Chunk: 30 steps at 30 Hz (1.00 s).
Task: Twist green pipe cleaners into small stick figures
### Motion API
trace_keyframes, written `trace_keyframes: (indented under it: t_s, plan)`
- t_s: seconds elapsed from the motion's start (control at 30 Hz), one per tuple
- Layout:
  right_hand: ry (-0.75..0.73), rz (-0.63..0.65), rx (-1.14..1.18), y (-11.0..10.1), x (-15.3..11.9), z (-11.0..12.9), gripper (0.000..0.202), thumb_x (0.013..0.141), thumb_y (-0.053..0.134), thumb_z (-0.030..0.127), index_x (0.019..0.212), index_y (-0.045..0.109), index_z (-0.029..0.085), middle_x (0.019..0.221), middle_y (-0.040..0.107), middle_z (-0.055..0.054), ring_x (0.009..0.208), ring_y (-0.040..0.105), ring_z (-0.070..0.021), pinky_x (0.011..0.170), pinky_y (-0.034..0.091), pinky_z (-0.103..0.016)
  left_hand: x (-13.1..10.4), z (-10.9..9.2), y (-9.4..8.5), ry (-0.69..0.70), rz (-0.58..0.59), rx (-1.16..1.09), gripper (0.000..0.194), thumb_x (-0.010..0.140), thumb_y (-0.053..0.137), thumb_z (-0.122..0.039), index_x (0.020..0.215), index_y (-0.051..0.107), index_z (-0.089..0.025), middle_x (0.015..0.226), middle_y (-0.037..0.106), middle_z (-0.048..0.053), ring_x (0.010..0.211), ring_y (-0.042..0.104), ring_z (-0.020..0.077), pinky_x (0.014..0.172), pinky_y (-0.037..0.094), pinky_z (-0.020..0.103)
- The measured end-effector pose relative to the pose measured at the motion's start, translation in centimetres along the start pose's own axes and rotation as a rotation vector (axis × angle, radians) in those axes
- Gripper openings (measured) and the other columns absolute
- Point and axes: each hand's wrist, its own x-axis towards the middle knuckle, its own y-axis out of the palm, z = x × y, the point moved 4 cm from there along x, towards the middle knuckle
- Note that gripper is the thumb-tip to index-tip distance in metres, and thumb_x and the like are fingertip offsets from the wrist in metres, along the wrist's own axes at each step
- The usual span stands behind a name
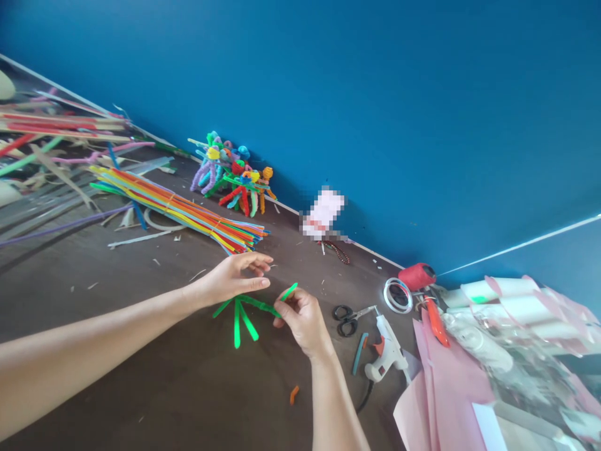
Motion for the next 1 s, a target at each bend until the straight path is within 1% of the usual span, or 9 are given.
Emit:
trace_keyframes:
  t_s: [0.1, 0.2, 0.4, 0.5, 0.63, 0.73, 0.83, 0.9, 1.0]
  plan:
    - [-0.045, 0.001, 0.002, -0.5, 0.0, 0.0, 0.010, 0.073, 0.060, 0.026, 0.071, 0.056, 0.017, 0.057, 0.056, 0.005, 0.049, 0.056, -0.0093, 0.054, 0.044, -0.021, 0.2, 0.7, 0.3, -0.162, 0.043, -0.148, 0.063, 0.063, 0.063, -0.043, 0.113, 0.045, -0.009, 0.096, 0.060, 0.011, 0.074, 0.059, 0.0164, 0.062, 0.046, 0.027]
    - [-0.082, -0.018, 0.003, -0.9, 0.1, 0.0, 0.011, 0.073, 0.061, 0.027, 0.070, 0.056, 0.017, 0.062, 0.055, 0.004, 0.051, 0.057, -0.0100, 0.055, 0.044, -0.022, 0.0, 0.8, 0.5, -0.289, 0.121, -0.279, 0.066, 0.064, 0.063, -0.042, 0.118, 0.040, -0.011, 0.087, 0.062, 0.009, 0.066, 0.060, 0.0161, 0.054, 0.043, 0.025]
    - [-0.180, -0.031, 0.074, -1.5, 0.3, 0.0, 0.007, 0.073, 0.062, 0.024, 0.070, 0.058, 0.018, 0.069, 0.054, 0.003, 0.055, 0.055, -0.0091, 0.056, 0.043, -0.022, -0.5, 0.4, 0.2, -0.491, 0.316, -0.614, 0.049, 0.062, 0.067, -0.035, 0.103, 0.052, -0.012, 0.083, 0.067, 0.009, 0.071, 0.062, 0.0172, 0.064, 0.043, 0.026]
    - [-0.211, -0.027, 0.191, -1.5, 0.3, 0.0, 0.005, 0.072, 0.063, 0.021, 0.069, 0.059, 0.019, 0.073, 0.053, 0.003, 0.056, 0.054, -0.0088, 0.054, 0.043, -0.023, -0.5, 0.2, 0.0, -0.526, 0.387, -0.821, 0.045, 0.061, 0.069, -0.035, 0.098, 0.056, -0.012, 0.083, 0.067, 0.010, 0.078, 0.062, 0.0200, 0.072, 0.043, 0.030]
    - [-0.245, -0.076, 0.319, -1.8, 0.3, -0.1, 0.005, 0.071, 0.064, 0.020, 0.069, 0.059, 0.020, 0.073, 0.054, 0.003, 0.054, 0.053, -0.0085, 0.053, 0.044, -0.024, -0.8, 0.3, 0.1, -0.588, 0.419, -0.944, 0.050, 0.061, 0.064, -0.049, 0.093, 0.059, -0.011, 0.085, 0.067, 0.011, 0.080, 0.062, 0.0230, 0.066, 0.044, 0.028]
    - [-0.269, -0.196, 0.385, -2.3, 0.4, -0.2, 0.007, 0.069, 0.065, 0.021, 0.069, 0.058, 0.020, 0.073, 0.054, 0.003, 0.053, 0.053, -0.0085, 0.053, 0.044, -0.025, -0.9, 0.3, 0.6, -0.585, 0.444, -1.085, 0.062, 0.064, 0.049, -0.065, 0.090, 0.060, -0.011, 0.087, 0.066, 0.012, 0.079, 0.061, 0.0226, 0.056, 0.044, 0.025]
    - [-0.299, -0.326, 0.373, -2.6, 0.5, -0.5, 0.009, 0.068, 0.066, 0.023, 0.070, 0.057, 0.020, 0.074, 0.055, 0.002, 0.055, 0.052, -0.0090, 0.054, 0.044, -0.025, -1.0, 0.1, 1.3, -0.480, 0.445, -1.236, 0.069, 0.065, 0.039, -0.071, 0.091, 0.059, -0.011, 0.091, 0.064, 0.013, 0.082, 0.060, 0.0217, 0.062, 0.045, 0.027]
    - [-0.326, -0.395, 0.331, -2.5, 0.5, -0.7, 0.008, 0.069, 0.065, 0.023, 0.070, 0.057, 0.020, 0.075, 0.055, 0.002, 0.057, 0.053, -0.0099, 0.055, 0.044, -0.026, -1.0, 0.1, 1.7, -0.388, 0.389, -1.313, 0.066, 0.065, 0.042, -0.069, 0.091, 0.059, -0.011, 0.092, 0.064, 0.013, 0.089, 0.058, 0.0220, 0.075, 0.044, 0.031]
    - [-0.357, -0.449, 0.258, -1.8, 0.3, -0.6, 0.006, 0.071, 0.063, 0.022, 0.072, 0.057, 0.020, 0.077, 0.055, 0.002, 0.059, 0.054, -0.0105, 0.058, 0.044, -0.027, -1.2, 0.2, 2.4, -0.339, 0.294, -1.338, 0.050, 0.065, 0.057, -0.056, 0.090, 0.060, -0.014, 0.093, 0.064, 0.009, 0.092, 0.057, 0.0210, 0.081, 0.042, 0.032]
